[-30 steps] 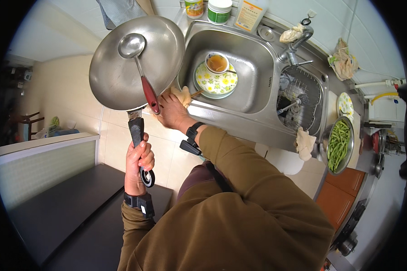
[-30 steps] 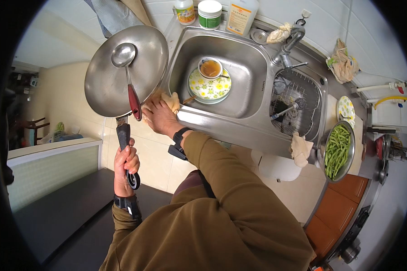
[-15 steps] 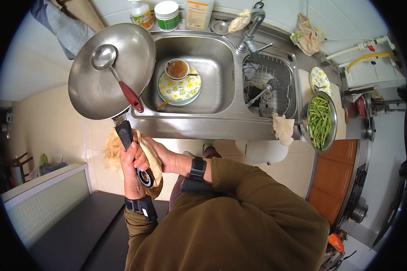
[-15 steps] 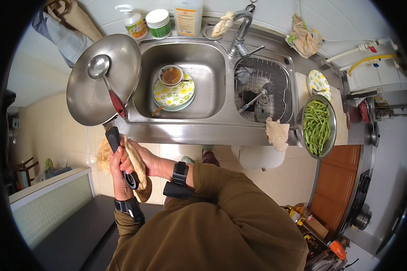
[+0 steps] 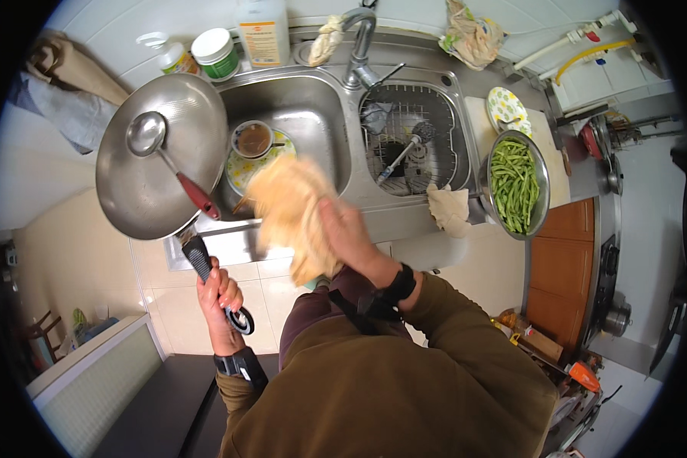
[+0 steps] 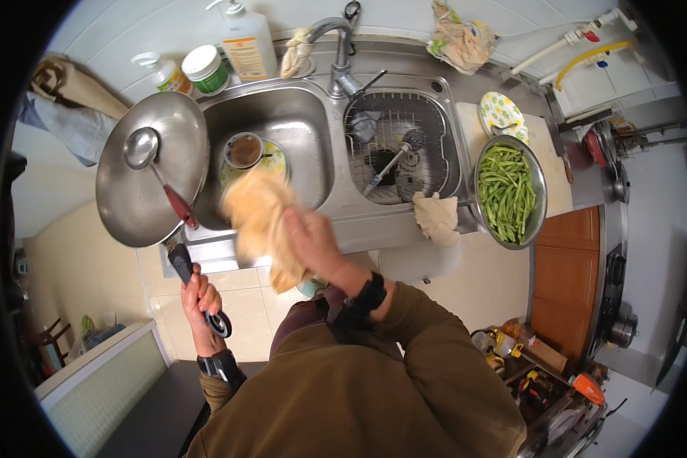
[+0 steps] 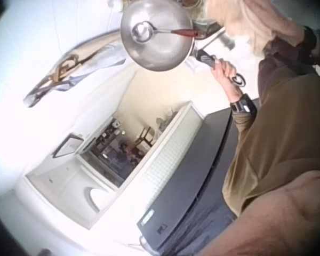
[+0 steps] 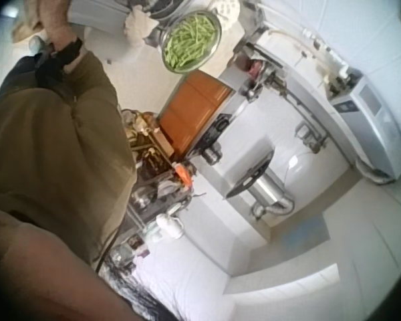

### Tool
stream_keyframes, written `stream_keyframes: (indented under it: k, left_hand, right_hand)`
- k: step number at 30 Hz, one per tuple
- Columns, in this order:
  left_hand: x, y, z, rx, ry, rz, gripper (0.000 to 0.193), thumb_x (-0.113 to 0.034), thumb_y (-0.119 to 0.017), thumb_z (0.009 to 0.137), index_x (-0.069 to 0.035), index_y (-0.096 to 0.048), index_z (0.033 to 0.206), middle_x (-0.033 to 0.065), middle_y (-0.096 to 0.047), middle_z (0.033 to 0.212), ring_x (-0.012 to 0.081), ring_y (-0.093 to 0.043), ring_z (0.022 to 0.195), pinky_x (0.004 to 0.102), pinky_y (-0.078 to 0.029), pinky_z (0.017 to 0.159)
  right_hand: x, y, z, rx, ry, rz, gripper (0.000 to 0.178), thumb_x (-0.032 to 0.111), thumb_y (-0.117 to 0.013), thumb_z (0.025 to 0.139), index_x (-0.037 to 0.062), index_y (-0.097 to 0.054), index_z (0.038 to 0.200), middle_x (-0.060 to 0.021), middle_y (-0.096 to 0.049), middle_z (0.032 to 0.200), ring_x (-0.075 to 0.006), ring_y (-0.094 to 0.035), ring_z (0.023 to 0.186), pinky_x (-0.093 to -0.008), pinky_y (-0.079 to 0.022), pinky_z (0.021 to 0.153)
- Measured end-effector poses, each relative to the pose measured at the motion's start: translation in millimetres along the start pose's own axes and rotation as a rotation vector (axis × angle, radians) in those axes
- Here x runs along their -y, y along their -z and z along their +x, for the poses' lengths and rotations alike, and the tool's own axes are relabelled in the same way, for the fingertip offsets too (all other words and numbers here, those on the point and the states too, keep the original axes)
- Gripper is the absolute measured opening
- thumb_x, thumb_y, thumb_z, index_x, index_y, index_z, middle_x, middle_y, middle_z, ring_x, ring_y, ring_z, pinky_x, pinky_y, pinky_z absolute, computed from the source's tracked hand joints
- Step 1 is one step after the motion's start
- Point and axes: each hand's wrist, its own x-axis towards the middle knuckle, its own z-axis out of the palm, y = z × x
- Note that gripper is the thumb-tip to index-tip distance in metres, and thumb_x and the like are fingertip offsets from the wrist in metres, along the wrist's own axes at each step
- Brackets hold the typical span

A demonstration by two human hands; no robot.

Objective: The person washes a frying pan, a ladle, and a dish rack in a double-basin kitchen sink using a sponge and running water. They then wipe the sink surfaces, wash their hands, and retrieve a plastic bag of garlic from the refrigerator.

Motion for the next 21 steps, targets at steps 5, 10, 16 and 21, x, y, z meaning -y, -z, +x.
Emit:
stream_keyframes:
  k: [5, 10, 16, 21]
  left_hand:
    - [-0.3, 2.0, -10.5, -0.03, -0.002, -0.055, 0.016, -0.014, -0.047, 0.094, -0.003, -0.042, 0.103, -0.005, -0.03, 0.055, 0.0021, -0.027, 0.035, 0.0185, -0.027, 0.028]
    - [-2.3, -0.8, -22.0, -0.067, -0.024, -0.115, 0.017, -0.014, -0.048, 0.094, -0.002, -0.04, 0.103, -0.0054, -0.029, 0.053, 0.0014, -0.027, 0.033, 0.0186, -0.028, 0.027]
    - [-6.1, 10.0, -39.1, -0.128, -0.064, -0.244, 0.016, -0.011, -0.046, 0.093, -0.002, -0.038, 0.102, -0.0053, -0.03, 0.053, 0.0011, -0.028, 0.034, 0.018, -0.029, 0.027]
    - [-6.4, 33.5, -37.7, -0.15, -0.11, -0.35, 0.017, -0.01, -0.049, 0.092, -0.001, -0.038, 0.101, -0.0036, -0.032, 0.052, 0.003, -0.028, 0.033, 0.0207, -0.028, 0.026]
  right_hand:
    - [-60.0, 31.1, 78.0, -0.287, 0.229, -1.094, 0.042, 0.032, -0.057, 0.084, -0.0027, -0.057, 0.108, -0.0203, -0.038, 0.133, -0.0396, -0.029, 0.126, -0.0434, -0.031, 0.096]
    - [-86.2, 41.5, 161.5, -0.168, 0.185, -1.246, 0.044, 0.024, -0.058, 0.08, -0.0033, -0.055, 0.114, -0.0169, -0.03, 0.143, -0.0379, -0.013, 0.136, -0.0447, -0.022, 0.104]
    - [-71.5, 48.7, 182.2, -0.217, 0.441, -0.979, 0.013, 0.006, -0.054, 0.07, 0.0063, -0.065, 0.078, -0.0113, -0.062, 0.083, -0.032, -0.055, 0.092, -0.0414, -0.044, 0.08]
    - [-32.8, -0.5, 197.4, -0.05, 0.28, -0.267, 0.018, 0.002, -0.05, 0.08, 0.0046, -0.067, 0.085, -0.0112, -0.067, 0.082, -0.0215, -0.063, 0.076, -0.0311, -0.049, 0.071]
